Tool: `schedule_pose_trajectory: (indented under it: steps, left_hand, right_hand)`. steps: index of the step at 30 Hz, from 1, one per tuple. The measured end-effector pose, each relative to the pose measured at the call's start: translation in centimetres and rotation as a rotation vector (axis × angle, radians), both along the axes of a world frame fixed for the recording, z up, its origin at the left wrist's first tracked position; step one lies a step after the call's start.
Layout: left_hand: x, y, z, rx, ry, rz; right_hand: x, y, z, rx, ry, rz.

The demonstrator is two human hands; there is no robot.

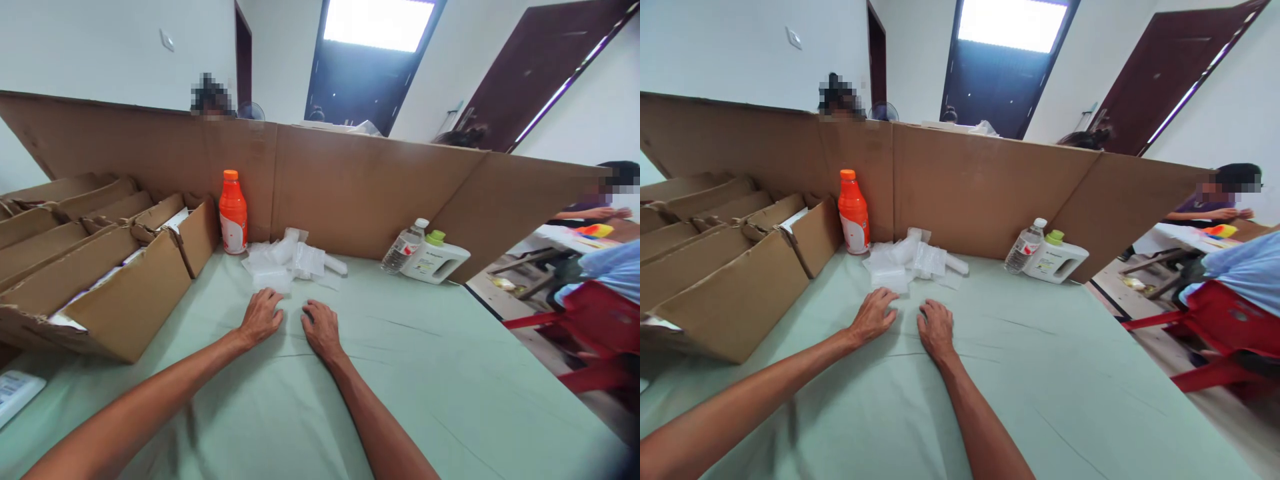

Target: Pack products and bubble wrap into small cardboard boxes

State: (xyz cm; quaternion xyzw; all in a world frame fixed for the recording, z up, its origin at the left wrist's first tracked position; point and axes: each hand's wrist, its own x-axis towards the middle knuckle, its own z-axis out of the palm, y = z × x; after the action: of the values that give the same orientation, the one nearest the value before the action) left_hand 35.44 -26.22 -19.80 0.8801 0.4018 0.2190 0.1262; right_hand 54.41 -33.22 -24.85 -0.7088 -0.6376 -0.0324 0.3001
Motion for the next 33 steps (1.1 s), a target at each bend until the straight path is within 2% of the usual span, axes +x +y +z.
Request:
schedule_pose_trajectory:
  steps: [3, 8, 13, 16, 21, 23, 26, 30, 33]
  left_hand:
    - [-0.9, 0.1, 0.4, 0.035, -0.025, 0.042]
    - [-1.3, 2.5, 0.2, 0.041, -0.023, 0.126]
    - [-0.6, 4.4, -1.0, -0.057, -0.002, 0.119]
    - [-0.6, 5.5, -1.3, -0.121, -0.025, 0.156]
    - [-0.9, 7.8, 0.1, -0.227, -0.082, 0.268]
    - [-0.3, 8.1, 0.8, -0.254, -0.112, 0.272]
    - [1.7, 7.2, 0.8, -0.298, -0.168, 0.183]
    - [4.3, 4.2, -0.1, -0.338, -0.238, -0.014]
    - [4.3, 2.0, -0.7, -0.315, -0.271, -0.107]
  right_hand:
    - [0.0, 0.0, 0.0, -0.003, 0.007, 0.003]
    - [-0.1, 0.0, 0.2, -0.007, 0.014, 0.0]
    - [-0.2, -0.1, 0.4, -0.009, 0.016, -0.002]
    - [-0.2, -0.2, 0.5, -0.012, 0.016, 0.003]
    - [-0.3, -0.2, 0.6, -0.012, 0.027, 0.012]
    - [-0.3, -0.2, 0.7, -0.012, 0.034, 0.012]
    - [-0.4, -0.2, 0.8, -0.011, 0.037, 0.013]
    - [-0.4, -0.2, 0.7, -0.015, 0.025, 0.015]
    - [-0.4, -0.3, 0.6, -0.015, 0.017, 0.015]
